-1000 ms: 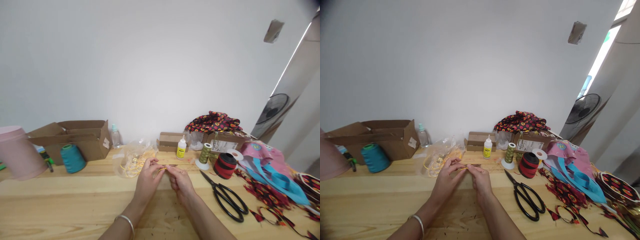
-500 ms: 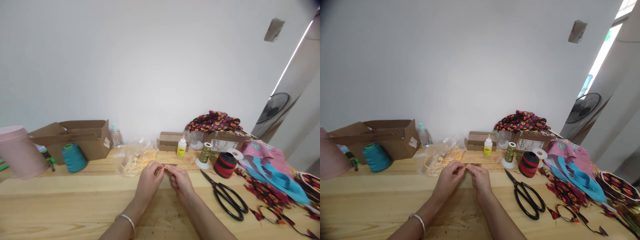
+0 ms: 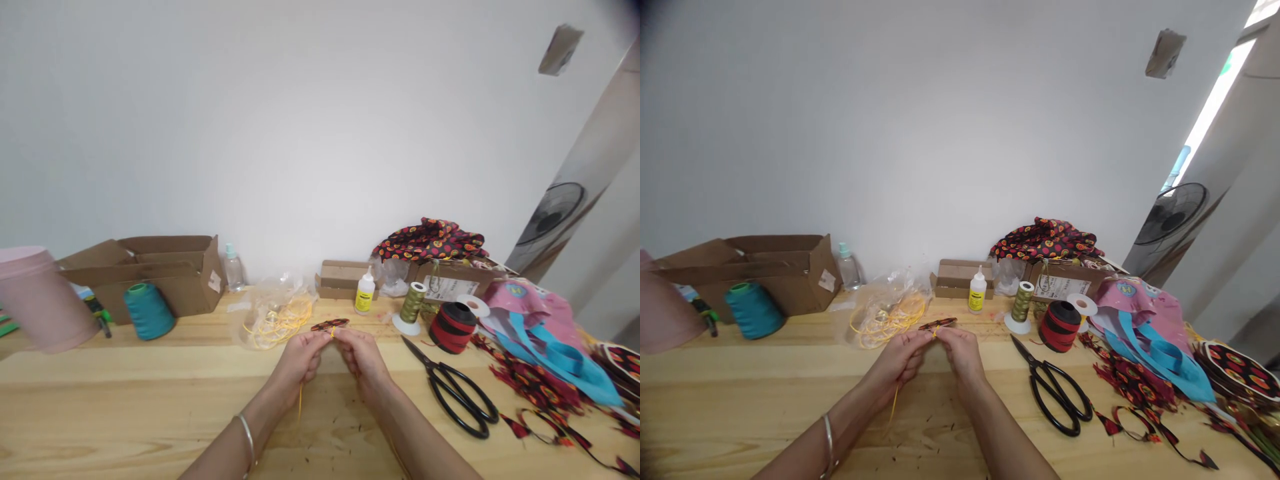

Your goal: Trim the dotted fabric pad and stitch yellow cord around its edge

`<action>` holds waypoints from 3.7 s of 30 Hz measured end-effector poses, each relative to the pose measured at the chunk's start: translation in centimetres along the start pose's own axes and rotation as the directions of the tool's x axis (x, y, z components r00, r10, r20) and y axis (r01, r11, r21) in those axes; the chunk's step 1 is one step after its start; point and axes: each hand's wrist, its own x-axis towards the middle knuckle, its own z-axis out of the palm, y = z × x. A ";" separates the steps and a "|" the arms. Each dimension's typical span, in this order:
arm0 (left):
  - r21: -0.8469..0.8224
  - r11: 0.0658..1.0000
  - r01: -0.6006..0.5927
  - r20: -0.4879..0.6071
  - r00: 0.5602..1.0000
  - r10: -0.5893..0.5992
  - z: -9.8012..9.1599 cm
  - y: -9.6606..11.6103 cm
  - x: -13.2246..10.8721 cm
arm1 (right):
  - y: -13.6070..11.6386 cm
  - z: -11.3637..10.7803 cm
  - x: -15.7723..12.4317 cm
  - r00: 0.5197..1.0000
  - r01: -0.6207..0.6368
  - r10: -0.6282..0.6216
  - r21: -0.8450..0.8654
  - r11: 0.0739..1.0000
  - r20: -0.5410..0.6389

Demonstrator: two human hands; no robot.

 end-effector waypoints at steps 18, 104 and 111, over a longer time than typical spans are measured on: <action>0.022 0.999 -0.037 -0.086 0.996 0.038 -0.1 0.4 0.1 | 0.8 -0.4 0.7 0.956 0.269 -0.293 -0.426 0.864 0.009; 0.485 0.822 -0.300 0.056 0.948 0.313 -0.5 0.0 0.0 | 1.3 -2.0 1.7 0.920 0.390 -0.311 -0.605 0.694 0.237; 0.514 0.804 -0.299 0.045 0.945 0.323 -0.6 -0.2 0.3 | 1.6 -2.1 1.8 0.912 0.407 -0.339 -0.634 0.658 0.233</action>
